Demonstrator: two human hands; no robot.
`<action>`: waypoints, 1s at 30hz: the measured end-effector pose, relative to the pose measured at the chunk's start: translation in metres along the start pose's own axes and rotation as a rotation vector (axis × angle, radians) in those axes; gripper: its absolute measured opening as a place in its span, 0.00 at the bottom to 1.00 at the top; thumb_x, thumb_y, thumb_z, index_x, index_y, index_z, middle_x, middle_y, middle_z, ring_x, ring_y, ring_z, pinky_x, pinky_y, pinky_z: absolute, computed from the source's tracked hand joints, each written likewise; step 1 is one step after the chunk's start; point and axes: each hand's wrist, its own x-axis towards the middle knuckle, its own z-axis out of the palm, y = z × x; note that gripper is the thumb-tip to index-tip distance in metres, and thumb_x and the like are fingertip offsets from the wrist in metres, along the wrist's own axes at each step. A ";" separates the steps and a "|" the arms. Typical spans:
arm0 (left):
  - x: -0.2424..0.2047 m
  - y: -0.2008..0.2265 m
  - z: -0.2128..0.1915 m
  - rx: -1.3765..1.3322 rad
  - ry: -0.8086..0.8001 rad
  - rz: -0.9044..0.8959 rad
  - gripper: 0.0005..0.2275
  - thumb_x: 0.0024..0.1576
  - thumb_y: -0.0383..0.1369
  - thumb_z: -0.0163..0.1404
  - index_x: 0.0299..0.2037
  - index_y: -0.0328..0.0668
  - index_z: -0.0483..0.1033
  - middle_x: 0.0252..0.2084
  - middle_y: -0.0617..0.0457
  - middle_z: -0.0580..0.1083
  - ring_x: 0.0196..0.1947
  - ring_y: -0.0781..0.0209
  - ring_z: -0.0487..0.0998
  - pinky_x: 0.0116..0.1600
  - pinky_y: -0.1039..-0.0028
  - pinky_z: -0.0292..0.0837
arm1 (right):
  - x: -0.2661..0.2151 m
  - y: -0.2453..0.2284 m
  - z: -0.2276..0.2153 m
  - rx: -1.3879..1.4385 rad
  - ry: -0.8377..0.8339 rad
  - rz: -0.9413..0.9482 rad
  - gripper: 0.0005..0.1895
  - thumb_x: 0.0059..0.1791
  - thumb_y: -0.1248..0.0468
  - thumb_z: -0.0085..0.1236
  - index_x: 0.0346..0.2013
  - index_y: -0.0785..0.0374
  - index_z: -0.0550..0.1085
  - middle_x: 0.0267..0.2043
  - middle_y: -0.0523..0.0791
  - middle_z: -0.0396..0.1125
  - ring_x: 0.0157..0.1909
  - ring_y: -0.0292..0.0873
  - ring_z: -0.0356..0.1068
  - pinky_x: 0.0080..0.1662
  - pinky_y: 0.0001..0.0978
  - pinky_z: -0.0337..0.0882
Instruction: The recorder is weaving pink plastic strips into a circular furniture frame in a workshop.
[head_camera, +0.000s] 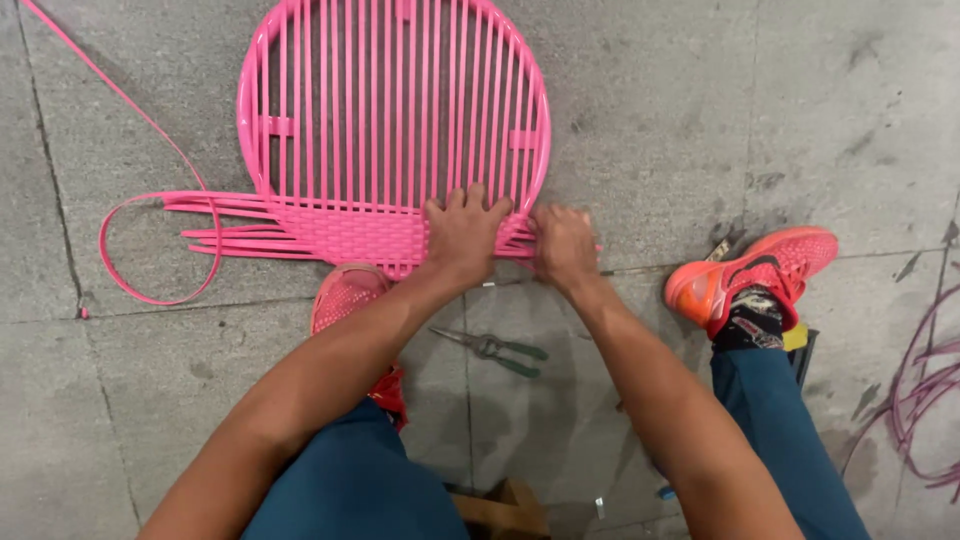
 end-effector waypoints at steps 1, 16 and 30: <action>0.000 0.001 -0.005 -0.006 -0.035 -0.011 0.33 0.32 0.28 0.63 0.54 0.57 0.72 0.52 0.47 0.66 0.55 0.44 0.67 0.51 0.46 0.58 | -0.001 -0.002 0.004 -0.011 0.019 0.009 0.08 0.52 0.62 0.54 0.31 0.62 0.73 0.32 0.52 0.68 0.39 0.58 0.70 0.44 0.53 0.64; -0.078 -0.062 -0.025 -0.027 0.332 0.337 0.29 0.38 0.39 0.57 0.54 0.44 0.74 0.55 0.39 0.72 0.56 0.40 0.70 0.55 0.49 0.63 | -0.087 -0.102 -0.028 0.089 -0.071 -0.026 0.14 0.46 0.63 0.59 0.44 0.64 0.70 0.42 0.54 0.67 0.44 0.62 0.68 0.46 0.54 0.69; -0.160 -0.315 -0.156 0.242 0.279 -0.033 0.11 0.51 0.37 0.56 0.42 0.44 0.80 0.40 0.50 0.78 0.48 0.49 0.77 0.61 0.39 0.54 | -0.141 -0.087 0.028 0.297 -0.498 0.283 0.28 0.37 0.63 0.67 0.52 0.60 0.72 0.42 0.51 0.74 0.46 0.52 0.76 0.49 0.42 0.75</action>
